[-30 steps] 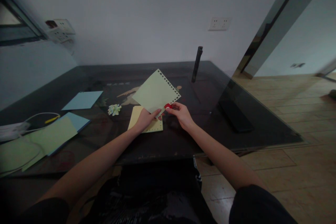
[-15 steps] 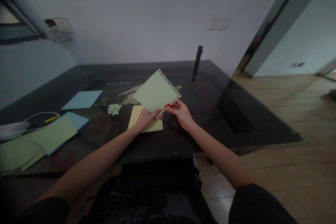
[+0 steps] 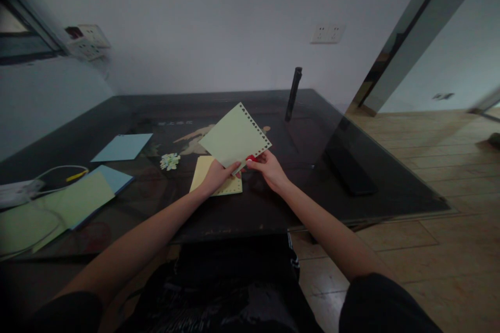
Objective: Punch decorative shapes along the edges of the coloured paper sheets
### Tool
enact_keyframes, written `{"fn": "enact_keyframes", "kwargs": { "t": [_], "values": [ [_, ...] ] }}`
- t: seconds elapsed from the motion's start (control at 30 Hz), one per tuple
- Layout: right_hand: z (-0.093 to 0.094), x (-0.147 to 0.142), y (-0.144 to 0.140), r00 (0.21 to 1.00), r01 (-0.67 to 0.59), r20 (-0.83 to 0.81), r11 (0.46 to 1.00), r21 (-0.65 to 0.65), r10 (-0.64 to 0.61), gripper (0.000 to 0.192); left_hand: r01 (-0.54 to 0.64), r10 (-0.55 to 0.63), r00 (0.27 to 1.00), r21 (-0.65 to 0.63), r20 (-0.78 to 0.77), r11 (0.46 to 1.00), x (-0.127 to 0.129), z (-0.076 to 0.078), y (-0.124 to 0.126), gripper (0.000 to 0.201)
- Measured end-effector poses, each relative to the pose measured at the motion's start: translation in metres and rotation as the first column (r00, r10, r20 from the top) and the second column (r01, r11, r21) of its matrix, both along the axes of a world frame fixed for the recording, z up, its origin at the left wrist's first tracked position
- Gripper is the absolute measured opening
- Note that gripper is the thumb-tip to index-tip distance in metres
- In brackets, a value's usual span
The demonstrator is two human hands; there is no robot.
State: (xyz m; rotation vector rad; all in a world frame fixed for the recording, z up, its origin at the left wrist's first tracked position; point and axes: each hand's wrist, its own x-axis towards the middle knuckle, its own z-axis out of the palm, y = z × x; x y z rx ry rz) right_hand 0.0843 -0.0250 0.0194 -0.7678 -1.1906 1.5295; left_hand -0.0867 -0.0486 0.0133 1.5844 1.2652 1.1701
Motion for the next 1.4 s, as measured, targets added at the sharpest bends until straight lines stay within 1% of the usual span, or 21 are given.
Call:
{"fn": "enact_keyframes", "kwargs": {
  "t": [0.2, 0.4, 0.67, 0.9, 1.07, 1.23, 1.4],
  "values": [
    [0.0017, 0.0009, 0.0002, 1.0, 0.001, 0.001, 1.0, 0.002, -0.001, 0.043, -0.015, 0.015, 1.0, 0.006, -0.013, 1.0, 0.0006, 0.0023, -0.0013, 0.024],
    [0.0031, 0.0009, -0.0009, 0.999, -0.032, -0.015, 0.999, -0.006, 0.032, 0.043, -0.025, 0.025, 1.0, 0.008, -0.018, 1.0, 0.0002, 0.0011, -0.0011, 0.025],
    [0.0064, 0.0011, -0.0028, 0.997, -0.062, -0.05, 0.998, -0.022, 0.061, 0.042, 0.0, 0.001, 1.0, 0.028, -0.007, 1.0, -0.0001, -0.0001, -0.0013, 0.024],
    [0.0064, 0.0026, -0.0011, 0.998, -0.056, -0.018, 0.998, -0.026, 0.056, 0.04, -0.002, 0.002, 1.0, 0.026, -0.016, 1.0, 0.0005, 0.0024, -0.0026, 0.026],
    [0.0065, 0.0037, 0.0, 0.998, -0.053, -0.038, 0.998, -0.038, 0.052, 0.041, -0.015, 0.016, 1.0, 0.015, -0.015, 1.0, 0.0004, 0.0054, -0.0028, 0.025],
    [0.0075, 0.005, 0.0, 0.997, -0.074, -0.019, 0.997, -0.022, 0.073, 0.039, -0.01, 0.011, 1.0, 0.044, -0.027, 0.999, -0.0013, 0.0049, -0.0021, 0.027],
    [0.008, 0.0053, 0.0001, 0.998, -0.059, 0.003, 0.998, -0.02, 0.059, 0.042, -0.002, 0.002, 1.0, 0.024, -0.018, 1.0, -0.0018, 0.0026, -0.001, 0.03]
  ]
}}
